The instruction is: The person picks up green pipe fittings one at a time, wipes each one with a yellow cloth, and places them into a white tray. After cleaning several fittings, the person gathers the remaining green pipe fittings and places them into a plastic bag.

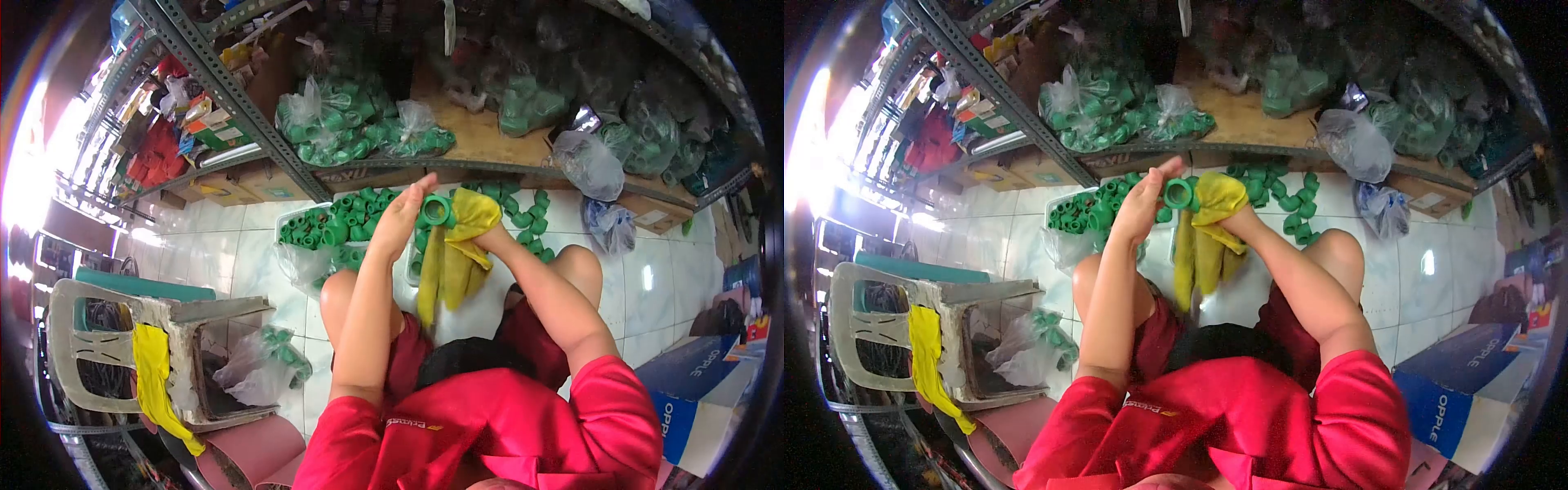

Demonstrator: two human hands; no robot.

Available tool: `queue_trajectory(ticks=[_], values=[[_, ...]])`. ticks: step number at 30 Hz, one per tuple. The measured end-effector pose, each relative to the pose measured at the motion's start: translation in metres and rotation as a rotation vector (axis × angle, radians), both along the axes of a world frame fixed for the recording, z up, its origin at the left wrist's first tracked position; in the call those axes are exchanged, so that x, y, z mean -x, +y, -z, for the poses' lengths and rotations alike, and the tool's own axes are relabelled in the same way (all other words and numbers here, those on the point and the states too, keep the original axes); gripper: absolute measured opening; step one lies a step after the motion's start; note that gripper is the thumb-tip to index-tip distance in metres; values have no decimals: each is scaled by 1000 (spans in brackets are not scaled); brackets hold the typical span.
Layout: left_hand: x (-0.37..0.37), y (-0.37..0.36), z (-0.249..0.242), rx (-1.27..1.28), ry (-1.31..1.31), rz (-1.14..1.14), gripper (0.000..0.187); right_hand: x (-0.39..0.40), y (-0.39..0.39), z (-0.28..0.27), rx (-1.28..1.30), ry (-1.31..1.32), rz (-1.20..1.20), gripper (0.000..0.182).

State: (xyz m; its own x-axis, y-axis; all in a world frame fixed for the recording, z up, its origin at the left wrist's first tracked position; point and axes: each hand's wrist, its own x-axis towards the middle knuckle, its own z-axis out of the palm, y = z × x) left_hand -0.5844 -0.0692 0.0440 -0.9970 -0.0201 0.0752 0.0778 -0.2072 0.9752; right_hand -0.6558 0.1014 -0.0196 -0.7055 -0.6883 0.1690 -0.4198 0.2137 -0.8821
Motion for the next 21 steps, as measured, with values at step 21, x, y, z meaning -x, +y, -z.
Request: queue_trajectory(ticks=[21], values=[[1, -2, 13, 366, -299, 66, 48, 14, 1, -32, -144, 225, 87, 25]])
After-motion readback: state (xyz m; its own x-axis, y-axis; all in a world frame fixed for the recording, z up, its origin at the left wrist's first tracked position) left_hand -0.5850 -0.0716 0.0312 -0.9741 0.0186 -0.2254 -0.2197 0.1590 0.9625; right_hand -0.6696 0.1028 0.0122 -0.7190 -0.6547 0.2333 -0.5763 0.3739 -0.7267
